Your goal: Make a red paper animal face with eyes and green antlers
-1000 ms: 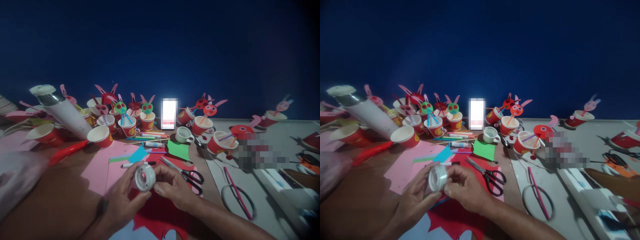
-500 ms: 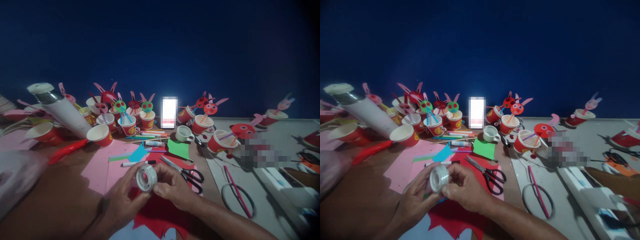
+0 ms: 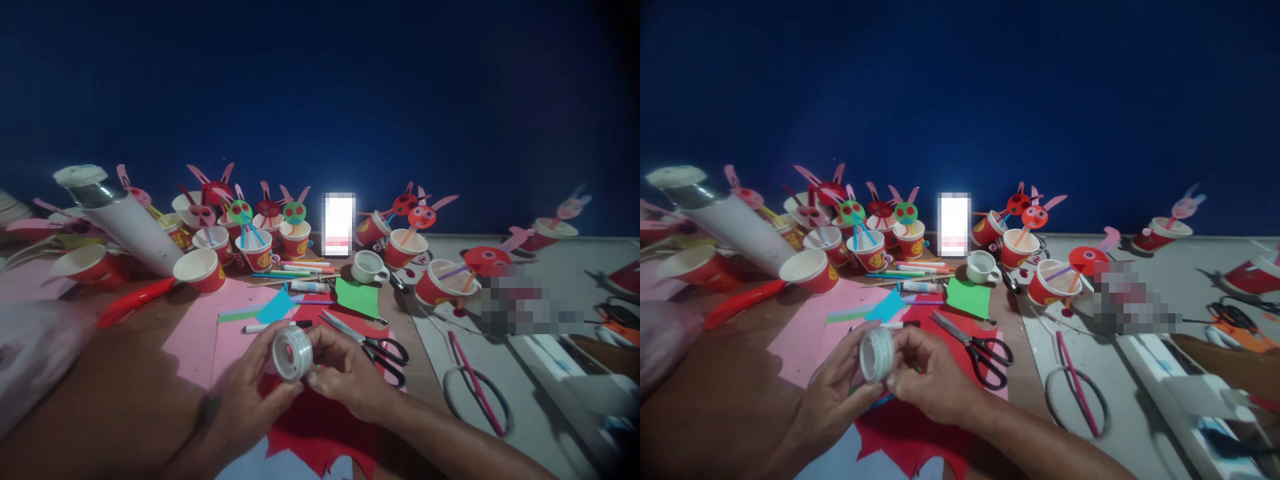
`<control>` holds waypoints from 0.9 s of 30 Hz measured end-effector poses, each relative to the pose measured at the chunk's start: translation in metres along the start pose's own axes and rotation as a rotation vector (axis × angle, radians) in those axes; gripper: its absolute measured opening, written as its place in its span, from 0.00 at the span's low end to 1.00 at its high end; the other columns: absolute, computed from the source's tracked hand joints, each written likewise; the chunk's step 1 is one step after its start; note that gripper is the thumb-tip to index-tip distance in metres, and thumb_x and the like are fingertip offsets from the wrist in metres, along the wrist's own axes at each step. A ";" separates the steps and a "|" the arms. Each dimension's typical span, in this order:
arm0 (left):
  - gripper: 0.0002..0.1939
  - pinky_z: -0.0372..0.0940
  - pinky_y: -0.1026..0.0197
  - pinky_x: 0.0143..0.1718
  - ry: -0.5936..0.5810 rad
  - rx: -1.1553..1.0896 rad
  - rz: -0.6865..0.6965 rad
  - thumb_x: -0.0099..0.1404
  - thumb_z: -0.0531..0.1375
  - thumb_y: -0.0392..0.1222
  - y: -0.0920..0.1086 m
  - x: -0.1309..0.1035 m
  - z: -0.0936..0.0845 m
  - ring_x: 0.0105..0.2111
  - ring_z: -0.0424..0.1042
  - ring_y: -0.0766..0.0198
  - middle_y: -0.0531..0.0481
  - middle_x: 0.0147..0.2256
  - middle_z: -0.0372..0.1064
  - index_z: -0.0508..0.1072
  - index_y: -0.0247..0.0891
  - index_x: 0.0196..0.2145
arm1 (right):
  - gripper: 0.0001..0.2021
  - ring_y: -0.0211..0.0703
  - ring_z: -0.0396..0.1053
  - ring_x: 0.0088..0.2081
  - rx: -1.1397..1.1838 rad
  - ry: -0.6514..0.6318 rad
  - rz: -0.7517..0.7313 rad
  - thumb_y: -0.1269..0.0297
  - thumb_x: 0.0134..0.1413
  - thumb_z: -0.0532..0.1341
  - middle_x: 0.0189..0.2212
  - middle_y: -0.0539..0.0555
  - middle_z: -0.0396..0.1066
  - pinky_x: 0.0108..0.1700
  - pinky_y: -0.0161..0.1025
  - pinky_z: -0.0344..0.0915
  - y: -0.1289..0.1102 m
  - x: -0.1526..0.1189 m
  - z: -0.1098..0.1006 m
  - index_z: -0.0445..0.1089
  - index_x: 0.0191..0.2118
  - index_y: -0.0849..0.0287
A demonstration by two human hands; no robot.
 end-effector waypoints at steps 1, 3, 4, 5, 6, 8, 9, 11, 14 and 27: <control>0.30 0.63 0.54 0.51 0.007 -0.005 -0.005 0.54 0.62 0.38 0.001 0.000 0.000 0.50 0.67 0.52 0.43 0.52 0.66 0.62 0.41 0.55 | 0.15 0.33 0.56 0.27 0.002 -0.007 0.002 0.57 0.44 0.66 0.26 0.48 0.60 0.32 0.32 0.57 0.000 0.000 0.000 0.63 0.32 0.60; 0.30 0.64 0.55 0.50 0.020 -0.021 -0.027 0.53 0.62 0.37 0.002 -0.001 0.002 0.50 0.68 0.52 0.44 0.51 0.67 0.63 0.41 0.54 | 0.15 0.33 0.58 0.28 0.003 -0.003 0.015 0.56 0.45 0.65 0.27 0.48 0.61 0.32 0.33 0.58 0.001 0.000 0.000 0.63 0.32 0.60; 0.30 0.64 0.55 0.50 0.027 -0.033 -0.045 0.53 0.61 0.37 0.002 -0.001 0.002 0.50 0.68 0.52 0.44 0.51 0.66 0.63 0.42 0.54 | 0.15 0.33 0.58 0.28 -0.014 0.007 0.014 0.55 0.47 0.65 0.27 0.48 0.62 0.32 0.33 0.58 0.000 0.000 0.000 0.62 0.32 0.60; 0.30 0.64 0.56 0.50 0.030 -0.047 -0.066 0.53 0.61 0.37 0.001 -0.001 0.003 0.50 0.68 0.53 0.45 0.52 0.66 0.62 0.42 0.55 | 0.13 0.34 0.59 0.28 -0.055 0.019 0.004 0.56 0.48 0.64 0.27 0.48 0.62 0.32 0.33 0.59 -0.002 0.000 -0.001 0.63 0.32 0.60; 0.32 0.64 0.56 0.50 0.027 -0.065 -0.087 0.53 0.61 0.37 0.000 -0.001 0.004 0.50 0.68 0.53 0.45 0.52 0.65 0.61 0.43 0.56 | 0.12 0.34 0.59 0.29 -0.123 0.030 -0.025 0.58 0.50 0.63 0.28 0.49 0.63 0.33 0.33 0.59 -0.006 -0.001 -0.002 0.63 0.32 0.60; 0.37 0.64 0.56 0.50 -0.017 -0.117 -0.122 0.52 0.62 0.36 -0.001 0.000 0.006 0.50 0.68 0.54 0.45 0.53 0.64 0.56 0.44 0.59 | 0.07 0.35 0.61 0.31 -0.315 0.032 -0.129 0.63 0.52 0.61 0.31 0.50 0.64 0.35 0.34 0.60 -0.018 -0.001 0.000 0.64 0.32 0.60; 0.39 0.63 0.56 0.51 -0.064 -0.160 -0.127 0.52 0.62 0.36 0.000 0.001 0.009 0.51 0.67 0.54 0.44 0.54 0.64 0.53 0.44 0.60 | 0.04 0.36 0.62 0.33 -0.419 0.022 -0.193 0.66 0.52 0.60 0.33 0.51 0.66 0.37 0.35 0.60 -0.024 -0.002 0.002 0.64 0.33 0.59; 0.40 0.64 0.55 0.50 -0.150 -0.274 -0.116 0.52 0.63 0.38 0.005 0.002 0.013 0.51 0.67 0.52 0.41 0.53 0.64 0.51 0.41 0.60 | 0.02 0.39 0.64 0.38 -0.599 -0.011 -0.309 0.69 0.53 0.59 0.37 0.53 0.67 0.42 0.37 0.61 -0.034 -0.004 0.008 0.65 0.34 0.59; 0.34 0.67 0.57 0.46 -0.119 -0.399 -0.126 0.53 0.63 0.44 0.009 0.006 0.009 0.48 0.68 0.50 0.39 0.50 0.67 0.59 0.37 0.56 | 0.03 0.42 0.64 0.43 -0.780 -0.051 -0.399 0.68 0.55 0.59 0.40 0.55 0.68 0.47 0.39 0.60 -0.037 -0.007 0.013 0.66 0.37 0.58; 0.27 0.64 0.57 0.50 -0.066 -0.141 -0.058 0.57 0.61 0.38 -0.003 0.005 -0.001 0.51 0.67 0.53 0.43 0.53 0.65 0.63 0.42 0.55 | 0.10 0.41 0.65 0.41 -0.711 -0.043 -0.321 0.75 0.48 0.58 0.38 0.55 0.68 0.44 0.38 0.62 -0.027 -0.002 0.008 0.67 0.38 0.60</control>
Point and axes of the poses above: each hand's wrist, its own x-axis towards the middle knuckle, its own z-axis out of the palm, y = z × x, the point moved 8 cm from there along x, towards the middle knuckle
